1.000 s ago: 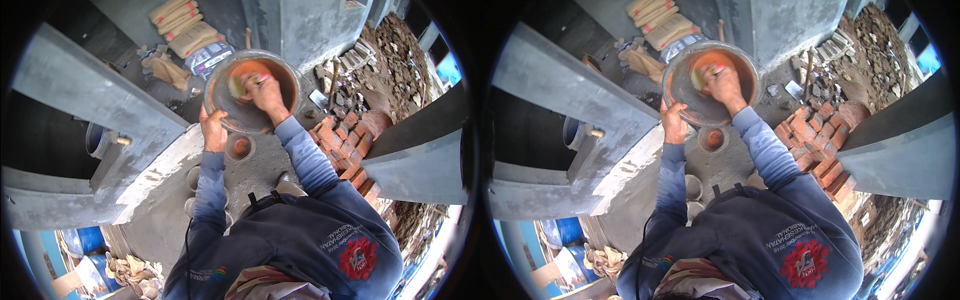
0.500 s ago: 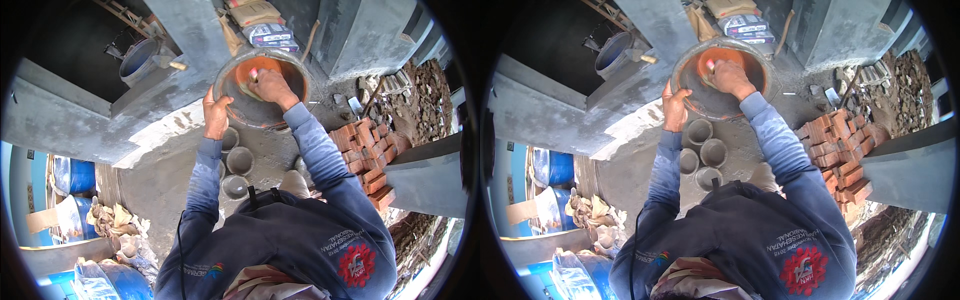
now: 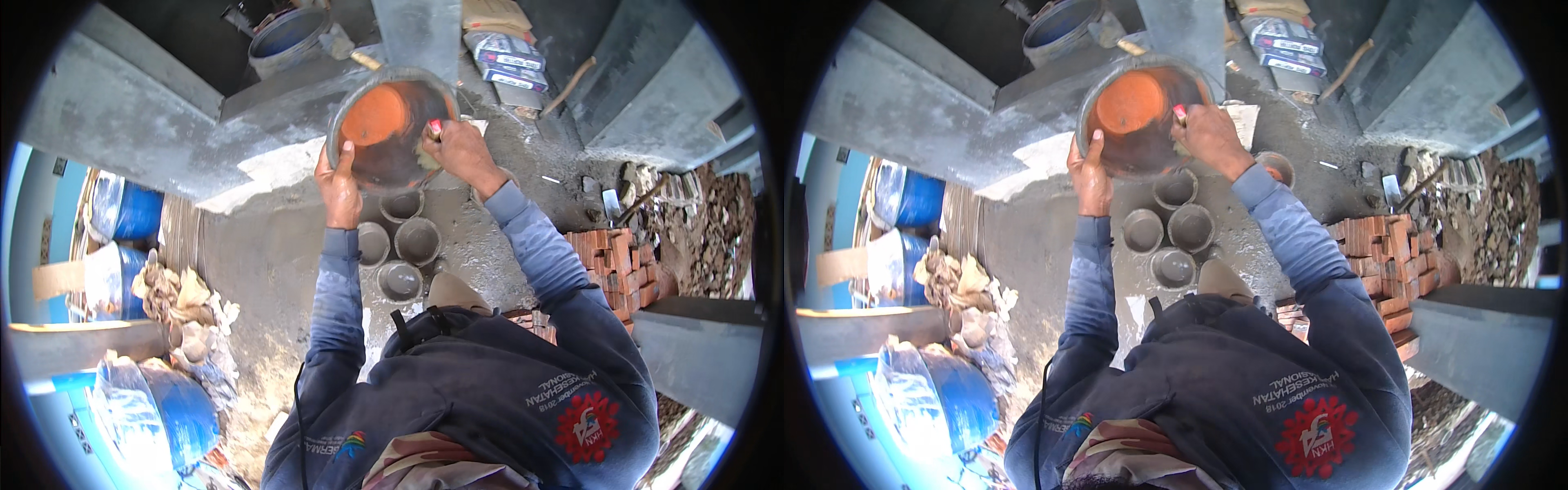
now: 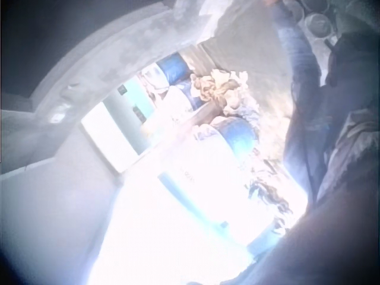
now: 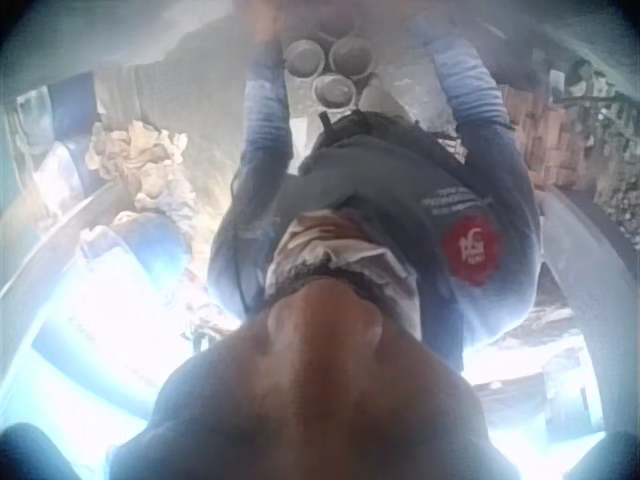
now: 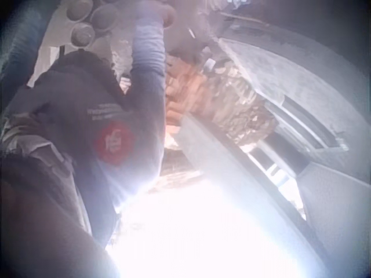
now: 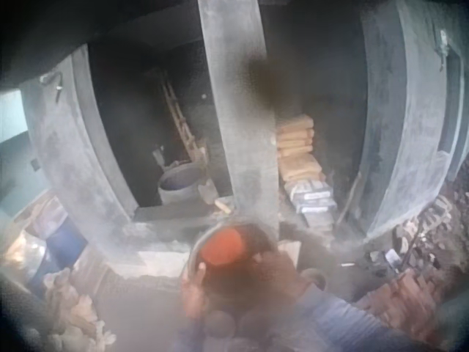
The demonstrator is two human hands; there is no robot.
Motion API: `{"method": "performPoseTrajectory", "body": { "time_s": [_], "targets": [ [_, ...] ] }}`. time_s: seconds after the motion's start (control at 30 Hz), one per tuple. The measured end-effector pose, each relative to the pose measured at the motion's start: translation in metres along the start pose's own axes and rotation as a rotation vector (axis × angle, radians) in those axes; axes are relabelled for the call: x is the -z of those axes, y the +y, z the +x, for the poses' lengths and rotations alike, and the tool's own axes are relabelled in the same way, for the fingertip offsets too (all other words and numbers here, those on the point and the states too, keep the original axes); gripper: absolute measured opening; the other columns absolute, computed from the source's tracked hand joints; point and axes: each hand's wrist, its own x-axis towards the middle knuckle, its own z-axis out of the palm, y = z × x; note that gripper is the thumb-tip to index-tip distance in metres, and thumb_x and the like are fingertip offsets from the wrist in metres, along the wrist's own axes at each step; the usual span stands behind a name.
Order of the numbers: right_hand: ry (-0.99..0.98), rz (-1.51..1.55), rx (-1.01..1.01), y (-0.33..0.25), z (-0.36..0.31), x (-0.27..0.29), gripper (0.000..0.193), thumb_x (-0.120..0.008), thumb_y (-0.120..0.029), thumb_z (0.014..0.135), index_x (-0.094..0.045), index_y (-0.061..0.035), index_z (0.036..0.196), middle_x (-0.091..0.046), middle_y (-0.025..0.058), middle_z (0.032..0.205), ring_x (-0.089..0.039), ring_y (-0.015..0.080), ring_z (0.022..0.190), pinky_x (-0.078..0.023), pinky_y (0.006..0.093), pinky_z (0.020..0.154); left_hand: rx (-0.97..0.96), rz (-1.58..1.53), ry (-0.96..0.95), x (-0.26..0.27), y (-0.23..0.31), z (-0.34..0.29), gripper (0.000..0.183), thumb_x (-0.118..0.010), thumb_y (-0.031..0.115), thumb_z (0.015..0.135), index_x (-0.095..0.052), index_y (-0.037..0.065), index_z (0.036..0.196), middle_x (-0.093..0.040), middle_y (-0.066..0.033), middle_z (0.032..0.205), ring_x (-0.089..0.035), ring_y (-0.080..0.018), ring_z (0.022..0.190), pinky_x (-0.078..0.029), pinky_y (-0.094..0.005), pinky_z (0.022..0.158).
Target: The person repeatedly scoops water from a large drum into small buckets, then scrubs the inside of each bucket with a brush. They rinse the buckets and place them on the floor, repeating the process for several buckets.
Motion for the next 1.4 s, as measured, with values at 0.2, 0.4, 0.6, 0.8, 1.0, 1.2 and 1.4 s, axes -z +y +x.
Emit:
{"method": "performPoseTrajectory", "body": {
  "time_s": [0.2,0.4,0.6,0.8,1.0,1.2,1.4],
  "targets": [
    [-0.065,0.6,-0.051,-0.039,0.028,-0.057,0.022,-0.071,-0.027,0.098,-0.079,-0.0065,0.102,-0.076,0.0154,0.082,-0.076,0.0276,0.073,-0.062,0.0398,0.069,-0.106,0.128,0.152,0.013,-0.008,0.028,0.031,-0.067,0.009,0.104,-0.067,-0.001,0.134,-0.072,-0.0085,0.127,-0.065,-0.0153,0.112,-0.051,-0.032,0.099],
    [-0.006,0.037,0.153,-0.012,0.061,-0.059,0.021,-0.068,-0.028,0.098,-0.077,-0.0091,0.104,-0.077,0.0129,0.082,-0.076,0.0241,0.07,-0.061,0.0351,0.065,-0.143,0.082,0.243,0.018,-0.025,0.06,0.031,-0.064,0.004,0.104,-0.066,-0.002,0.134,-0.072,-0.0098,0.128,-0.066,-0.0167,0.113,-0.052,-0.0329,0.099],
    [-0.199,0.068,0.093,0.004,0.11,-0.053,0.024,-0.068,-0.025,0.095,-0.078,-0.0035,0.1,-0.072,0.0217,0.079,-0.073,0.0429,0.079,-0.06,0.0502,0.078,-0.059,0.124,0.337,0.029,-0.047,0.09,0.029,-0.063,0.002,0.103,-0.068,-0.002,0.13,-0.074,-0.0088,0.12,-0.066,-0.0162,0.105,-0.052,-0.0331,0.094],
    [0.114,-0.161,0.942,0.023,0.195,-0.052,0.028,-0.07,-0.016,0.087,-0.073,-0.0086,0.113,-0.068,0.0103,0.137,-0.061,0.029,0.134,-0.057,0.0391,0.106,0.187,-0.005,0.248,0.056,-0.062,0.122,0.045,-0.058,-0.01,0.091,-0.068,0.0,0.134,-0.074,-0.0079,0.121,-0.068,-0.0177,0.105,-0.054,-0.0321,0.096],
    [0.365,-0.207,1.052,-0.017,0.254,-0.069,0.015,-0.073,-0.018,0.085,-0.07,-0.009,0.097,-0.064,0.0087,0.144,-0.056,0.03,0.141,-0.048,0.0417,0.12,0.367,0.042,0.093,0.1,-0.07,0.183,0.051,-0.057,-0.012,0.088,-0.067,-0.001,0.136,-0.073,-0.0078,0.122,-0.067,-0.0171,0.109,-0.054,-0.0315,0.097],
    [0.68,0.19,0.37,-0.041,0.313,-0.097,0.022,-0.073,0.0,0.092,-0.075,-0.0039,0.114,-0.069,0.0149,0.135,-0.069,0.0321,0.12,-0.057,0.043,0.1,0.296,0.02,0.123,0.164,-0.014,0.292,0.038,-0.062,-0.008,0.094,-0.068,-0.001,0.132,-0.072,-0.0093,0.125,-0.065,-0.0181,0.112,-0.051,-0.0324,0.101],
    [0.702,0.25,0.125,-0.089,0.395,-0.21,0.016,-0.074,-0.003,0.096,-0.076,-0.0039,0.111,-0.07,0.0138,0.132,-0.07,0.027,0.116,-0.058,0.0409,0.099,-0.169,0.159,0.093,0.204,0.065,0.536,0.037,-0.064,-0.004,0.098,-0.065,-0.004,0.135,-0.071,-0.0117,0.129,-0.064,-0.0194,0.116,-0.048,-0.0342,0.106]
  ]
}}
